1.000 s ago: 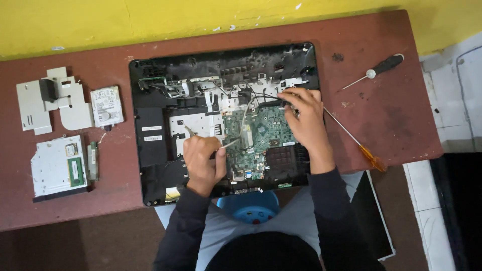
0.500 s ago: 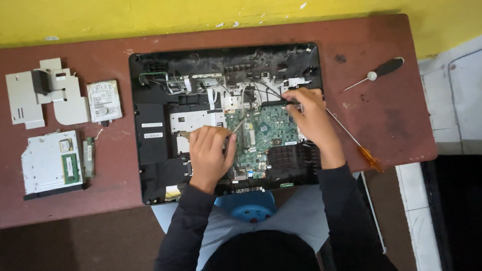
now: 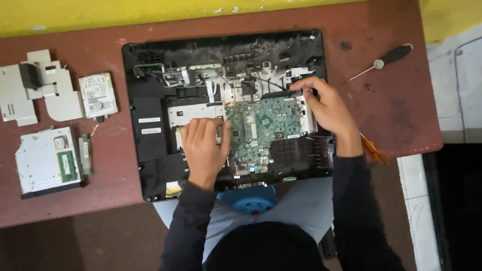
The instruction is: Reinstalling a motherboard into a laptop chassis by connecting various internal ribbon cables and wires
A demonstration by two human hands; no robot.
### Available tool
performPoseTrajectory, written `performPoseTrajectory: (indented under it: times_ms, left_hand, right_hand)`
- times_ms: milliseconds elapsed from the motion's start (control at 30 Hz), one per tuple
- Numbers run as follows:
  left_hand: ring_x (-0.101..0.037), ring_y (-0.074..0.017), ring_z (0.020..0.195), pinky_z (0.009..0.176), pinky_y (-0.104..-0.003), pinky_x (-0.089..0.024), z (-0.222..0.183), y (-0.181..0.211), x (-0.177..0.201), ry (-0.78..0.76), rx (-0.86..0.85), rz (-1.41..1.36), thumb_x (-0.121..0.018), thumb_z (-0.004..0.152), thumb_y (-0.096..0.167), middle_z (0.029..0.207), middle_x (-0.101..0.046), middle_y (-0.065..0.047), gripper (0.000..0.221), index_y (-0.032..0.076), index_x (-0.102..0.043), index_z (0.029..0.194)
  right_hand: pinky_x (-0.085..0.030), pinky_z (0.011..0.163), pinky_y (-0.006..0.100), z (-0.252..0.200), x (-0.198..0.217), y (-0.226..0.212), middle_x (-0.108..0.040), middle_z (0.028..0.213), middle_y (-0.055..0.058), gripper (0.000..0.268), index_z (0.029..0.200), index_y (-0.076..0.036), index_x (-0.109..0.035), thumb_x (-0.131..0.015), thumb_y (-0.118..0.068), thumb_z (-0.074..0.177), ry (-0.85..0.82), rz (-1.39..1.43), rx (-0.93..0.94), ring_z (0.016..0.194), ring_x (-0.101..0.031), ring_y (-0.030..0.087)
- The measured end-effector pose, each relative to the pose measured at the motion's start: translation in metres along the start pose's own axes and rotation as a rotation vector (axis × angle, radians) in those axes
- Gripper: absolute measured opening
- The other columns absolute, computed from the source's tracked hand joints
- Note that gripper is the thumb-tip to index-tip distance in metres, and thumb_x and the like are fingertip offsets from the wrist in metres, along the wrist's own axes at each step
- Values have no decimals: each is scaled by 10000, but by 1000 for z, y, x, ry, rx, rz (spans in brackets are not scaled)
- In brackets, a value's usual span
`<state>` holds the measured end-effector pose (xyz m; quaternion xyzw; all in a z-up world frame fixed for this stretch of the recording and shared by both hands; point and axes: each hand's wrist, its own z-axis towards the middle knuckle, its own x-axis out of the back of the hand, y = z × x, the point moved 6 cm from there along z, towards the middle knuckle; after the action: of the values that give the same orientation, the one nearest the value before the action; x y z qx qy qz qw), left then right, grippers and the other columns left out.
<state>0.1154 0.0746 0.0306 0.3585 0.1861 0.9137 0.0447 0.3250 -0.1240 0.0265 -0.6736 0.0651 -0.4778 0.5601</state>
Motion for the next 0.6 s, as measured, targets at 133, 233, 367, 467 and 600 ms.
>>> performPoseTrajectory:
  times_ms: [133,233,367,467,600]
  left_hand:
    - [-604,-204,759,793,-318,-437,1,3,-2,-47,1,-23,-775,921,85,742,-579,-5,112,100,-665,908]
    - [-631,-214,779,796,-320,-447,1,6,-5,-76,-31,-40,-784,923,114,753,-599,-8,120,110,-665,907]
    - [-634,-204,785,792,-310,-443,0,5,-9,-131,-12,-42,-788,918,99,746,-612,-11,115,102,-674,903]
    - [-637,-202,793,793,-309,-441,0,5,-11,-158,0,-43,-789,919,97,747,-620,-14,112,105,-678,905]
    - [-646,-197,788,794,-305,-441,-2,2,-13,-163,11,-45,-801,914,105,739,-632,-11,120,115,-682,900]
  right_hand:
    - [-451,1043,425,-3,0,-5,-696,1118,135,363,1192,-49,-666,-443,124,963,54,80,-33,1060,-599,246]
    - [-466,1040,421,-3,1,-4,-701,1080,115,391,1200,-76,-688,-443,118,965,69,61,-24,1057,-627,238]
    - [-484,1015,410,-6,0,-4,-706,1048,103,409,1182,-84,-702,-447,132,947,117,19,10,1031,-646,248]
    - [-510,949,403,-6,1,1,-703,1015,109,395,1145,-74,-716,-473,147,924,165,1,56,991,-659,261]
    - [-524,866,359,-7,3,2,-708,1018,108,338,1027,-56,-714,-519,173,872,240,-45,229,937,-654,273]
